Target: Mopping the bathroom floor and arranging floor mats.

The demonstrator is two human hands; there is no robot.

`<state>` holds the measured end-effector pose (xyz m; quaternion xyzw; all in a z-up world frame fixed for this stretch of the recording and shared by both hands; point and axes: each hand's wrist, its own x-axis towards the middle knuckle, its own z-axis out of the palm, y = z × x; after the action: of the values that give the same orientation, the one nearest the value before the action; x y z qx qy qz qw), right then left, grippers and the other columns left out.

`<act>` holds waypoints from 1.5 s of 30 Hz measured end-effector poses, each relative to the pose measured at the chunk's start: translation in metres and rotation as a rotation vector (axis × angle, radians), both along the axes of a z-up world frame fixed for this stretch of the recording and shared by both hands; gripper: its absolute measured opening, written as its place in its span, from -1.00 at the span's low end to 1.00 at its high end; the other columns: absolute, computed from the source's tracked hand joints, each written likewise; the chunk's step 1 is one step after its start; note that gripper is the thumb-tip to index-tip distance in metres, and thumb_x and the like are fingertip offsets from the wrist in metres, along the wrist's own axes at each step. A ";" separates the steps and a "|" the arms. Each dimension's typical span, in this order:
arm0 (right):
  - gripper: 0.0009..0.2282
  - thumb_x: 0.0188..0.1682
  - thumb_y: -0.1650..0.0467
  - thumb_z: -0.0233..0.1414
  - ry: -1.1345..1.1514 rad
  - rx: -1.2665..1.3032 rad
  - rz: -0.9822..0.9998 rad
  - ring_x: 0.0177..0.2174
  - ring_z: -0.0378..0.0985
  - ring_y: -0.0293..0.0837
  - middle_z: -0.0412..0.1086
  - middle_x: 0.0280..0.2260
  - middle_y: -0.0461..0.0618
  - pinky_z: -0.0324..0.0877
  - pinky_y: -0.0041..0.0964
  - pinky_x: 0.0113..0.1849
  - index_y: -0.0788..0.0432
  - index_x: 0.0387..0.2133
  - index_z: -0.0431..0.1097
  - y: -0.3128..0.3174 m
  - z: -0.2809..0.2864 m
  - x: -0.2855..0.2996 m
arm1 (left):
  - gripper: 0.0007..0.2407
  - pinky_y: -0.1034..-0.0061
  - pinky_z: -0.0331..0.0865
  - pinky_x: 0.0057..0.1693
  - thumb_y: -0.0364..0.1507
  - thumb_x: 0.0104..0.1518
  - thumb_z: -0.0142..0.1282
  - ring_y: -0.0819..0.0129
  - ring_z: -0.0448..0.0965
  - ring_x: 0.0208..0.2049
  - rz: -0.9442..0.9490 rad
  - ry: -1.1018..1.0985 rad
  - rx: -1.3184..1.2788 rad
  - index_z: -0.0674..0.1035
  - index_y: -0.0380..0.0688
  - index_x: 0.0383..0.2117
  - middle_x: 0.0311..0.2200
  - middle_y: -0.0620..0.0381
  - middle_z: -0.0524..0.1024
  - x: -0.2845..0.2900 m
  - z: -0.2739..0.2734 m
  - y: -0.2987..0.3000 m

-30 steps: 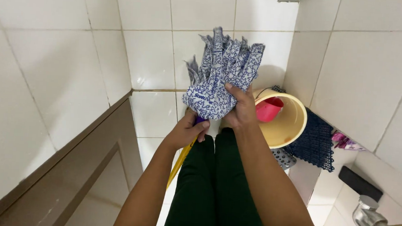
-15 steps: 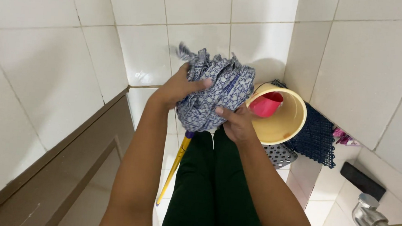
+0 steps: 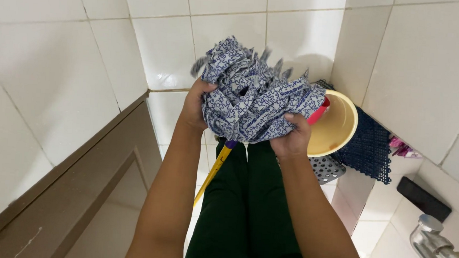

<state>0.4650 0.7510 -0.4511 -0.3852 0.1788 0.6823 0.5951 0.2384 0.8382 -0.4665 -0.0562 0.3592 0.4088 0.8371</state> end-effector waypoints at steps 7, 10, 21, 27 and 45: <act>-0.47 -0.25 0.52 -0.04 0.049 0.044 0.010 0.06 0.47 0.13 0.44 0.02 0.13 0.27 0.14 0.21 0.29 0.11 0.32 -0.010 -0.002 0.005 | -0.58 0.21 0.54 0.11 -0.41 0.06 0.02 0.04 0.66 -0.13 0.026 -0.112 -0.089 0.50 -0.42 0.06 -0.10 -0.19 0.61 -0.007 -0.024 -0.002; -0.47 -0.25 0.53 -0.02 -0.092 0.129 0.161 0.05 0.49 0.10 0.46 0.01 0.13 0.32 0.03 0.19 0.31 0.11 0.33 -0.010 -0.019 0.003 | -0.55 0.22 0.52 0.12 -0.36 0.08 0.09 0.06 0.65 -0.10 -0.061 -0.033 -0.102 0.48 -0.43 0.08 -0.09 -0.18 0.60 0.001 -0.023 0.015; -0.30 -0.12 0.47 0.21 -1.345 0.704 0.860 0.15 0.26 0.25 0.19 0.20 0.41 0.22 0.04 0.12 0.45 0.29 0.03 0.037 -0.014 -0.002 | -0.27 0.33 0.54 0.11 -0.38 -0.25 0.48 0.12 0.66 -0.05 -0.844 0.735 0.385 0.37 -0.39 0.14 -0.04 -0.11 0.60 0.043 -0.026 0.073; -0.59 0.00 0.30 -0.03 -0.503 -0.363 0.404 -0.06 0.47 -0.09 0.40 -0.03 -0.01 0.34 -0.06 -0.01 0.13 0.13 0.29 -0.042 -0.124 0.075 | -0.37 0.29 0.56 0.09 -0.50 -0.18 0.38 0.12 0.66 -0.08 -0.652 0.618 0.231 0.40 -0.40 0.13 -0.09 -0.10 0.62 0.030 -0.059 0.054; -0.84 0.07 0.34 0.05 -0.155 -0.642 0.111 -0.40 0.51 -0.10 0.46 -0.36 -0.05 0.51 -0.15 -0.34 0.11 -0.14 0.43 -0.136 -0.399 0.141 | -0.41 0.30 0.49 0.14 -0.64 -0.10 0.26 0.16 0.59 -0.01 -0.578 0.513 0.248 0.40 -0.37 0.19 -0.03 -0.05 0.58 0.004 -0.099 0.036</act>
<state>0.6062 0.6145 -0.8506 -0.6129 0.3178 0.5910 0.4171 0.2420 0.8745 -0.5656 0.2524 0.5053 0.1978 0.8012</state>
